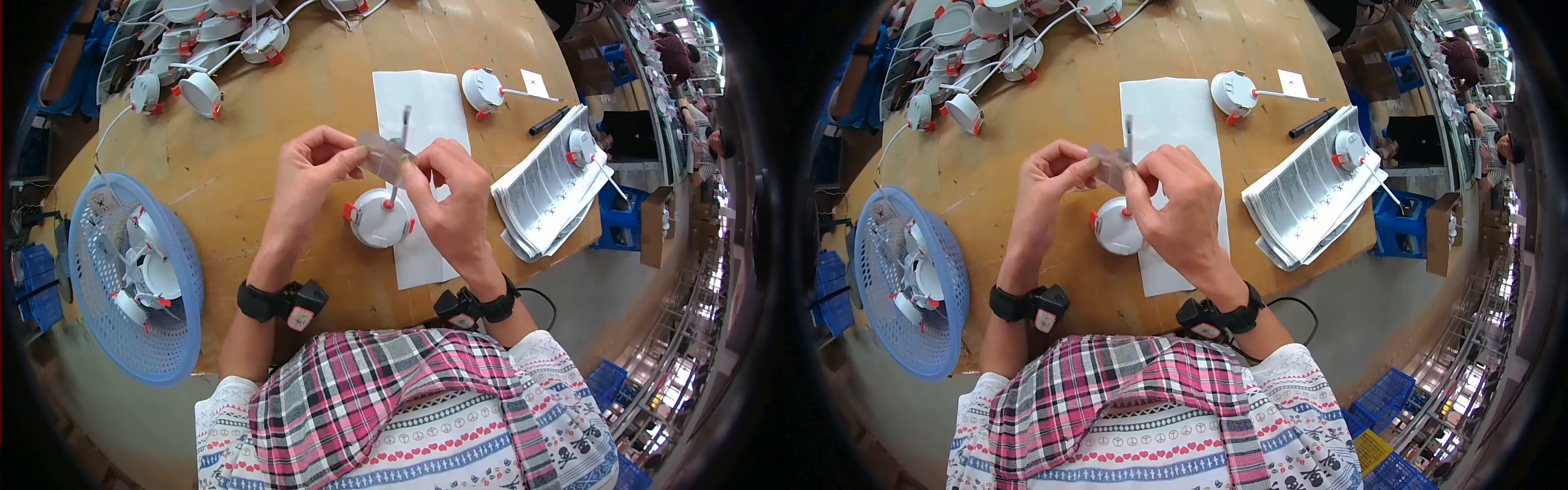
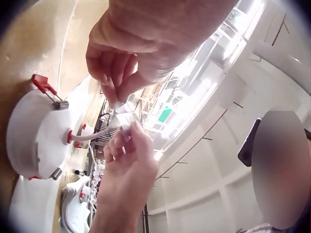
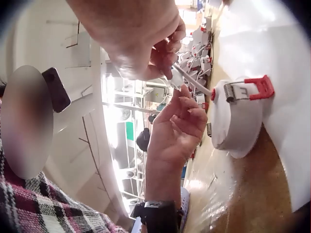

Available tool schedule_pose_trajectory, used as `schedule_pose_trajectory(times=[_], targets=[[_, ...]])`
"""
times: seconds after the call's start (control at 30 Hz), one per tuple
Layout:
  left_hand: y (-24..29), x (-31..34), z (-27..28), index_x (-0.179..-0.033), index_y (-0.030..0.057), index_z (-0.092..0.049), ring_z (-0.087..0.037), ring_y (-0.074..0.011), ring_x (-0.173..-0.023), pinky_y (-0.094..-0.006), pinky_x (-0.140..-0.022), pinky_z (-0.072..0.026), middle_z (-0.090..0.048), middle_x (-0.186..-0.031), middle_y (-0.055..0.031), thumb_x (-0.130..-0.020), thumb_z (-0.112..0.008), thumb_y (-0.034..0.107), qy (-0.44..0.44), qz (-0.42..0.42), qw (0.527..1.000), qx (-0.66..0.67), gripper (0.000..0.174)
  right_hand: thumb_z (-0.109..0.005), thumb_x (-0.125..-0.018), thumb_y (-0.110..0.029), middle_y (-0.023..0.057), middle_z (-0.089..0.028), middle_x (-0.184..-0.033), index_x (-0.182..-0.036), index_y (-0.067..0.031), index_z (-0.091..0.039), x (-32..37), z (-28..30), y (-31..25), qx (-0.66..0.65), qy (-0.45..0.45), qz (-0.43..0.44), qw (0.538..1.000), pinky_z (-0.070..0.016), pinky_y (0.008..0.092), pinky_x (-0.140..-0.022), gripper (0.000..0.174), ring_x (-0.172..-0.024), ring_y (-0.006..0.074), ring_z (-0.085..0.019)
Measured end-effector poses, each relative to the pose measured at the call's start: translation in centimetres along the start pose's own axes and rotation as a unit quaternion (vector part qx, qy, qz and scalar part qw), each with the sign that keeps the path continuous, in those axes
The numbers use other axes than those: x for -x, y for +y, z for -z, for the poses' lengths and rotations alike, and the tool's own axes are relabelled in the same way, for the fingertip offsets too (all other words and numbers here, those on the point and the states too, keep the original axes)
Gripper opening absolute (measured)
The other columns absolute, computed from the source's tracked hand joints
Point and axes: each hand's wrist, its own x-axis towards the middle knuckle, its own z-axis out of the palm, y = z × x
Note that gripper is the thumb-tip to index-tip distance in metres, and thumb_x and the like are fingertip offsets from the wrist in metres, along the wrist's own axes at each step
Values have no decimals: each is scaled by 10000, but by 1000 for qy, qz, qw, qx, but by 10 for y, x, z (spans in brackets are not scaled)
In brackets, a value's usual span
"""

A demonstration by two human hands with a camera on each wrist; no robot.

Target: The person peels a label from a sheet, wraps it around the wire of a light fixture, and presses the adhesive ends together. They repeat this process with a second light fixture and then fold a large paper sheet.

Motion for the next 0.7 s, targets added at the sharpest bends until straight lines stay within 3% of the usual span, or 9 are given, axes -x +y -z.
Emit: schedule_pose_trajectory(times=[0.33, 0.43, 0.53, 0.57, 0.67, 0.7], targets=[[-13, -10, 5, -850, 24, -618, -558, -49, -638, -166, -549, -407, -631, -732, -14, -827, -651, 121, 48, 26, 998, -4, 105, -579, -708, -12, 79, -440, -565, -614, 3, -478, 9, 12, -4, -96, 25, -46, 994, -339, 292, -501, 139, -541, 175, -428], [-11, -10, 2, -855, 24, -613, -547, -47, -626, -167, -546, -405, -629, -742, -11, -831, -646, 117, 33, 18, 999, 1, 102, -566, -781, -103, 68, -486, -642, -727, 0, -532, 11, 17, 0, -139, -44, -43, 988, -367, 264, -563, 122, -615, 147, -458], [-13, -12, 3, -863, 20, -609, -536, -46, -621, -175, -550, -409, -626, -754, -13, -829, -643, 104, 35, 7, 999, 18, 96, -532, -860, -234, 53, -518, -765, -865, -3, -545, 8, 9, 17, -360, 17, -82, 929, -375, 237, -637, 231, -708, 118, -468], [-15, -12, 4, -866, 18, -608, -533, -45, -621, -178, -552, -411, -625, -758, -15, -827, -643, 98, 39, 3, 999, 25, 95, -504, -897, -320, 43, -522, -864, -978, -1, -539, 5, 13, 25, -371, 5, -117, 921, -384, 229, -703, 331, -792, 99, -465], [-14, -13, 4, -877, 13, -605, -528, -46, -633, -184, -581, -418, -617, -759, -12, -825, -642, 93, 16, -4, 999, 33, 102, -524, -892, -299, 36, -522, -872, -1022, 3, -550, -10, 8, 29, -336, 6, -219, 916, -406, 241, -727, 329, -812, 100, -473], [-14, -13, 4, -872, 14, -607, -550, -57, -641, -189, -580, -425, -625, -757, -21, -821, -651, 101, 15, -10, 999, 36, 110, -533, -892, -292, 30, -517, -900, -1087, 3, -544, -14, 8, 26, -325, -23, -215, 921, -424, 256, -756, 353, -835, 100, -481]])
